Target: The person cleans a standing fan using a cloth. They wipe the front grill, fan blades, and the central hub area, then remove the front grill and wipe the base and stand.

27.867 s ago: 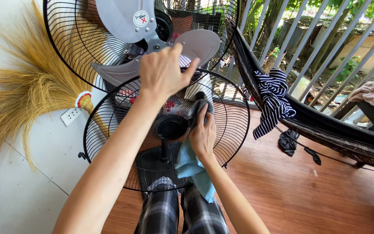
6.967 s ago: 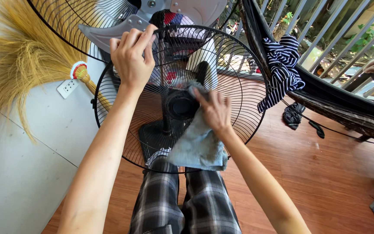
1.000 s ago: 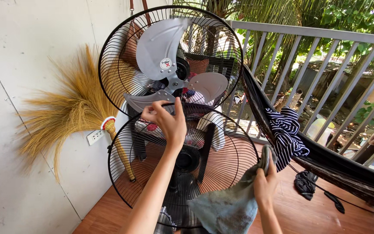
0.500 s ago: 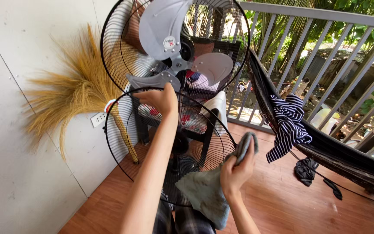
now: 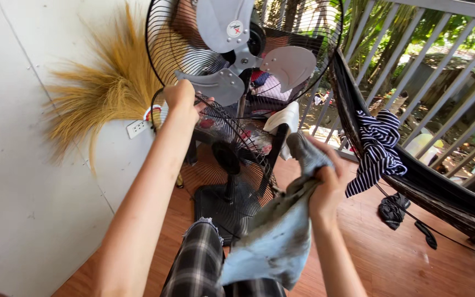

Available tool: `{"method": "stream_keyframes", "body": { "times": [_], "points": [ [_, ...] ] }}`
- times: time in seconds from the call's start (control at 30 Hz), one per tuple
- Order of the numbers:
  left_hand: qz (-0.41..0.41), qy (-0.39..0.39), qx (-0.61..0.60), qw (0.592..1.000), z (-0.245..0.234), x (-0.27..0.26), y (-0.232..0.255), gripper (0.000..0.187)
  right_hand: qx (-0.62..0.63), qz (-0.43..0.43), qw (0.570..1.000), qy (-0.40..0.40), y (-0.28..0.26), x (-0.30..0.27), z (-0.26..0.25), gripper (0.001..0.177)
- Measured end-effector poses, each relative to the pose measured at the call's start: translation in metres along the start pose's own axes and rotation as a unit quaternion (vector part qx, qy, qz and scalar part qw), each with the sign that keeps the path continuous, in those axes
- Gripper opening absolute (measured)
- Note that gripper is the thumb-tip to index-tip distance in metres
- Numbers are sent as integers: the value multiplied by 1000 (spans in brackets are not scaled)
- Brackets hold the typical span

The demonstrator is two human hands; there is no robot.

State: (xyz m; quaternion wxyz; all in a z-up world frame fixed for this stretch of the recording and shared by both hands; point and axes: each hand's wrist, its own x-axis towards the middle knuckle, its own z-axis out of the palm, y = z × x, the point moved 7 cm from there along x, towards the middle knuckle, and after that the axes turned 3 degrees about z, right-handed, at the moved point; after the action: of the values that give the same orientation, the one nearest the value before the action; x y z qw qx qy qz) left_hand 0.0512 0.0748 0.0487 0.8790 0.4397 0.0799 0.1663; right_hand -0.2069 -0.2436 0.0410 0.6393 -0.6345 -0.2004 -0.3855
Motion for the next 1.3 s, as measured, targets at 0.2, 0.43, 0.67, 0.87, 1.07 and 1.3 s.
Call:
{"method": "stream_keyframes", "body": {
  "times": [0.2,0.43,0.67,0.87,1.07,1.3],
  "points": [
    [85,6,89,992,-30,13,76,12,31,-108,988,-104,-56,83,47,37],
    [88,-41,307,947,-65,-8,145,18,-114,-206,951,-202,-64,118,236,53],
    [87,-97,511,850,-118,-27,180,24,-379,-286,823,-313,-25,101,395,56],
    [119,-141,626,758,-199,-26,187,23,-313,-253,816,-414,32,50,451,32],
    [266,-44,699,662,-264,-26,172,14,-335,-283,793,-423,88,-12,491,23],
    [262,-21,738,621,-328,2,92,14,-397,-227,753,-473,176,-72,511,20]
  ]
}}
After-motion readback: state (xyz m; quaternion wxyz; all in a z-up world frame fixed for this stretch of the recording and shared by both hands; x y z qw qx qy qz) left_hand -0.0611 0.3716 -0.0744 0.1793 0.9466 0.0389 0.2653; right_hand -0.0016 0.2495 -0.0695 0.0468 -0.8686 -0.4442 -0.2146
